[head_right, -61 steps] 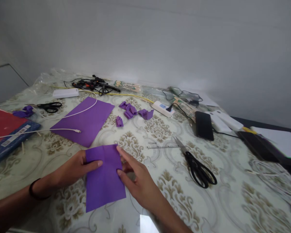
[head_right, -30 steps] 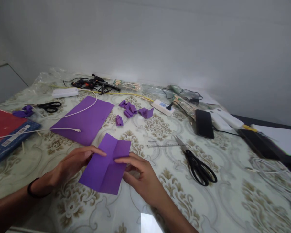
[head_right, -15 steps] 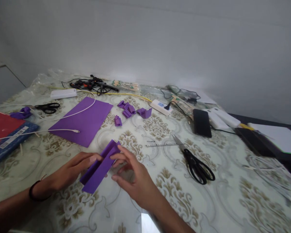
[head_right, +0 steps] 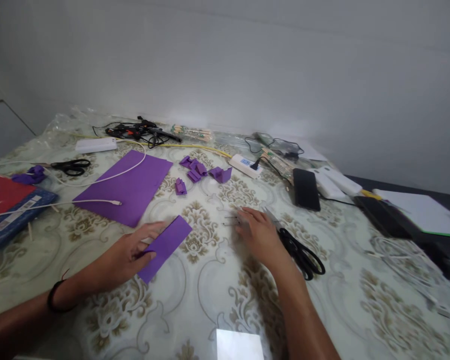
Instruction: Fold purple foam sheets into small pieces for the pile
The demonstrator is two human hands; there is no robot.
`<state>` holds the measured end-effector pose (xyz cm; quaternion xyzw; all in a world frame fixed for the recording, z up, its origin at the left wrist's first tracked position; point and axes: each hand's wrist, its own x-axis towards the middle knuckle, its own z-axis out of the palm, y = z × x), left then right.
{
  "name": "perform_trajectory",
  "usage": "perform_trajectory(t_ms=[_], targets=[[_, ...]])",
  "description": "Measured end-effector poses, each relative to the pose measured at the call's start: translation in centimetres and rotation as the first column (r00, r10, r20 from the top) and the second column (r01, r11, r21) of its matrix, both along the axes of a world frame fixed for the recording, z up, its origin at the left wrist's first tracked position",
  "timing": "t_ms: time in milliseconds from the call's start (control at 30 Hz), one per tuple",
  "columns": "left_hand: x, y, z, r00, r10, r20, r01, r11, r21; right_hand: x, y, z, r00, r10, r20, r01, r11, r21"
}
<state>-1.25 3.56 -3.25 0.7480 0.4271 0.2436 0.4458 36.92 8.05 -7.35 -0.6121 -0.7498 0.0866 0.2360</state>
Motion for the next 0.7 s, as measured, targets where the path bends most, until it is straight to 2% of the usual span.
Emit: perform_trajectory(t_ms=[67, 133, 300, 433, 567, 633, 700], targets=[[0.1, 0.0, -0.2, 0.989, -0.084, -0.120, 0.100, 0.986, 0.133, 0.9, 0.4, -0.7, 1.000, -0.004, 0.006, 0.004, 1.000, -0.025], [0.2, 0.2, -0.7, 0.971, -0.113, -0.212, 0.159, 0.964, 0.215, 1.2, 0.6, -1.0, 1.000, -0.003, 0.002, 0.003, 0.999, -0.038], [-0.1, 0.6, -2.0, 0.966, -0.024, -0.256, 0.134, 0.897, 0.422, 0.8, 1.1, -0.3, 0.999, -0.025, -0.034, 0.024, 0.999, -0.027], [-0.2, 0.7, -1.9, 0.936, -0.118, -0.331, 0.266, 0.853, 0.450, -0.6, 0.7, 1.1, 0.995, -0.021, -0.101, 0.020, 1.000, -0.007], [0.2, 0.2, -1.8, 0.894, -0.210, -0.395, 0.384, 0.814, 0.437, -3.5, -0.9, 3.7, 0.972, -0.034, -0.233, 0.048, 0.997, 0.054], [0.6, -0.2, -1.8, 0.877, -0.215, -0.430, 0.407, 0.808, 0.426, -5.1, -1.8, 5.2, 0.878, -0.008, -0.478, 0.031, 0.999, 0.040], [0.7, -0.7, -1.8, 0.860, -0.199, -0.470, 0.416, 0.808, 0.418, -6.3, -2.6, 6.6, 0.760, 0.027, -0.649, 0.007, 0.999, 0.049]])
